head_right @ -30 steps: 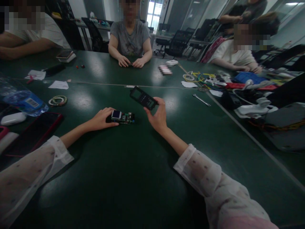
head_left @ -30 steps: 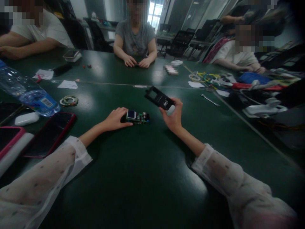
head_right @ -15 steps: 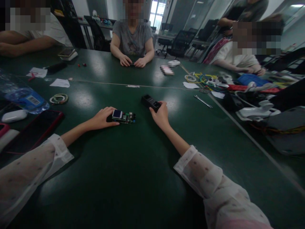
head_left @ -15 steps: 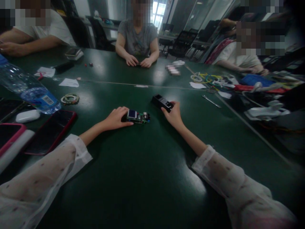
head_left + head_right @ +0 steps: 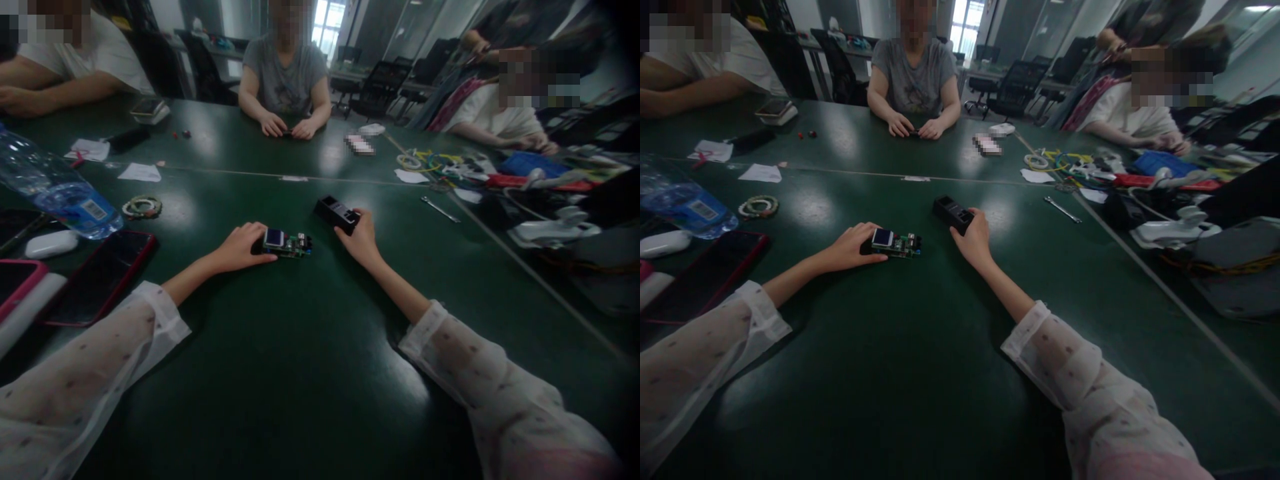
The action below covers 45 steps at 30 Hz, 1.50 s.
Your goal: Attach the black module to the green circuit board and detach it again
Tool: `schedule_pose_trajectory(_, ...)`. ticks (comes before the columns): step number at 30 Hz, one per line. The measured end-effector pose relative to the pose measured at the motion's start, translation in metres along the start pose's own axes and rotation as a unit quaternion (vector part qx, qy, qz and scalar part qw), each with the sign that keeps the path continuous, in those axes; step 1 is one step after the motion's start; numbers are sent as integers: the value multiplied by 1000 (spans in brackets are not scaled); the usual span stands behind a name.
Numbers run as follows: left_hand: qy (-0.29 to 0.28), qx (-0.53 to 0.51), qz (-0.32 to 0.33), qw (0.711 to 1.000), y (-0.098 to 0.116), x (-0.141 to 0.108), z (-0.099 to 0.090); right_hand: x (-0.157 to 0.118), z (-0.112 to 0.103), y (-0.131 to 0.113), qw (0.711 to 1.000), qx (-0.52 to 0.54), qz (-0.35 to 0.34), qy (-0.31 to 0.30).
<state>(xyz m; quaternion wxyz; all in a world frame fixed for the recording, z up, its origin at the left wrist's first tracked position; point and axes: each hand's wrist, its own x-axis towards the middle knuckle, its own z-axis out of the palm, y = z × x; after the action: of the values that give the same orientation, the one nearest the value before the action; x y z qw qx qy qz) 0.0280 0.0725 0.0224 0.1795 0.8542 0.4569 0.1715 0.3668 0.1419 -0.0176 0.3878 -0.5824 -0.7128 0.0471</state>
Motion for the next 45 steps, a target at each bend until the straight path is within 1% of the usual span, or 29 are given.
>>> schedule_pose_trajectory(11,-5,2,-4,1000,3,0,-1,0,-1,-2,1000,-5,4,-10)
schedule_pose_trajectory(19,-1,6,3,1000,-1,1,1,0,-2,-3,1000,12,6,3)
schedule_pose_trajectory(26,-1,-1,0,1000,1,1,0,2,-5,-3,999,43,3,10)
schedule_pose_trajectory(29,-3,-3,1,1000,1,1,-1,0,-10,-13,998,61,-15,31)
schedule_pose_trajectory(33,-4,4,-3,1000,2,1,-1,-15,-18,-41,995,80,-49,42)
schedule_pose_trajectory(36,-1,11,-3,1000,3,1,-1,-32,-21,-65,990,112,-87,11)
schedule_pose_trajectory(39,-2,11,0,1000,4,2,-1,-43,-21,-80,981,142,-129,-33)
schedule_pose_trajectory(42,-3,12,-2,1000,3,2,-1,-46,-21,-85,977,138,-145,-81)
schedule_pose_trajectory(45,-3,12,-3,1000,2,2,0,-46,-21,-84,974,143,-150,-91)
